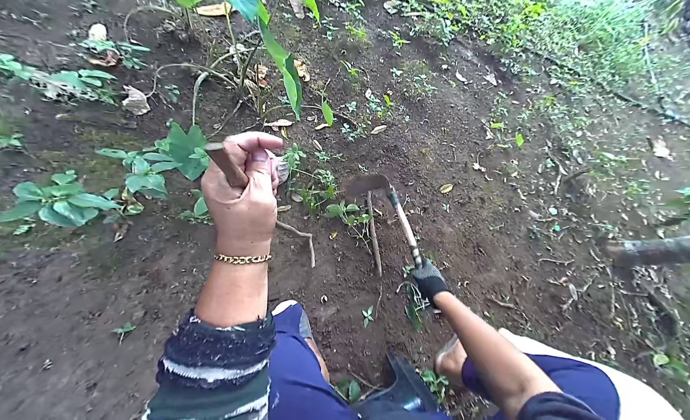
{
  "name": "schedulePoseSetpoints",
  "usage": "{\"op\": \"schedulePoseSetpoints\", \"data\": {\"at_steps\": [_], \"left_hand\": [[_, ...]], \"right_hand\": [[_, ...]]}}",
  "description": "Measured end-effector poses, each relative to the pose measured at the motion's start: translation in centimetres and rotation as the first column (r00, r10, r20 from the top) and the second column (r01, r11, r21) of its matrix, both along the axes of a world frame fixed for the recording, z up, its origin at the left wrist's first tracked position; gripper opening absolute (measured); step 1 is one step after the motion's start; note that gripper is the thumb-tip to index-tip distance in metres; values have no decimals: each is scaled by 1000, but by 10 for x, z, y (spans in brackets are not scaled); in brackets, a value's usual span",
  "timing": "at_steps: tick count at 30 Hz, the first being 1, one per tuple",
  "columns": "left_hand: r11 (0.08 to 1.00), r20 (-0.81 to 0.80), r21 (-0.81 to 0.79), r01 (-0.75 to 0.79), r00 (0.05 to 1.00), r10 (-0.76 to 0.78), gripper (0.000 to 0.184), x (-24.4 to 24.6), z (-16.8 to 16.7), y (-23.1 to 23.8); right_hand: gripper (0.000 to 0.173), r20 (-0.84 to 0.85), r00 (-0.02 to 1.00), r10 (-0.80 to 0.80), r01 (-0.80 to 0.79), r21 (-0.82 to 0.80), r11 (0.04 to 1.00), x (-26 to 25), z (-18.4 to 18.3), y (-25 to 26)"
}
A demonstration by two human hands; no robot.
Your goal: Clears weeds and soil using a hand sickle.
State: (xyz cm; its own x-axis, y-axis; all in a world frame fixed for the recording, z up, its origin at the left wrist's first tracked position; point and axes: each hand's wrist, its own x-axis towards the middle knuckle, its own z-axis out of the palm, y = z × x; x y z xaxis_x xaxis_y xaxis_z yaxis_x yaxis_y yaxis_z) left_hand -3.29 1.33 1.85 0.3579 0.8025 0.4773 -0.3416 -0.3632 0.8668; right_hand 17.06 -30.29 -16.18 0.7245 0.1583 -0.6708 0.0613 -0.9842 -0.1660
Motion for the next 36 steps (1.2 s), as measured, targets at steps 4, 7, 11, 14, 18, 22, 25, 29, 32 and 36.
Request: {"op": "schedulePoseSetpoints", "data": {"at_steps": [4,7,11,14,18,22,25,29,32,36], "left_hand": [[1000,7,-3,-16,1000,16,17,2,4,-2],[1000,20,14,-2,1000,2,18,5,1,-2],[1000,12,2,12,1000,-12,18,6,3,0],[1000,17,-14,3,1000,-3,19,5,2,-1],[1000,36,17,10,999,-11,18,8,2,-4],[1000,12,6,26,1000,-26,19,7,1,-5],[1000,19,-9,16,1000,-16,19,4,2,1],[1000,27,-21,3,1000,-3,19,2,1,0],[1000,29,2,22,999,-22,19,9,3,-5],[999,14,19,39,999,-39,19,11,0,-9]], "right_hand": [[55,96,984,-150,135,151,979,0,6,40],[54,71,984,-165,153,156,976,-37,-16,46],[59,-68,997,-27,23,-60,998,-27,-35,-12],[59,-21,1000,15,-16,-74,997,-2,-1,-28],[55,136,975,-175,152,165,975,-1,11,7],[57,124,978,-167,151,127,980,-9,-11,8],[59,43,999,-8,15,-159,987,8,-15,-36],[56,83,996,26,-14,-145,989,35,23,-40],[56,177,980,-94,83,68,994,41,39,9],[55,167,966,-198,164,194,967,39,18,70]]}}
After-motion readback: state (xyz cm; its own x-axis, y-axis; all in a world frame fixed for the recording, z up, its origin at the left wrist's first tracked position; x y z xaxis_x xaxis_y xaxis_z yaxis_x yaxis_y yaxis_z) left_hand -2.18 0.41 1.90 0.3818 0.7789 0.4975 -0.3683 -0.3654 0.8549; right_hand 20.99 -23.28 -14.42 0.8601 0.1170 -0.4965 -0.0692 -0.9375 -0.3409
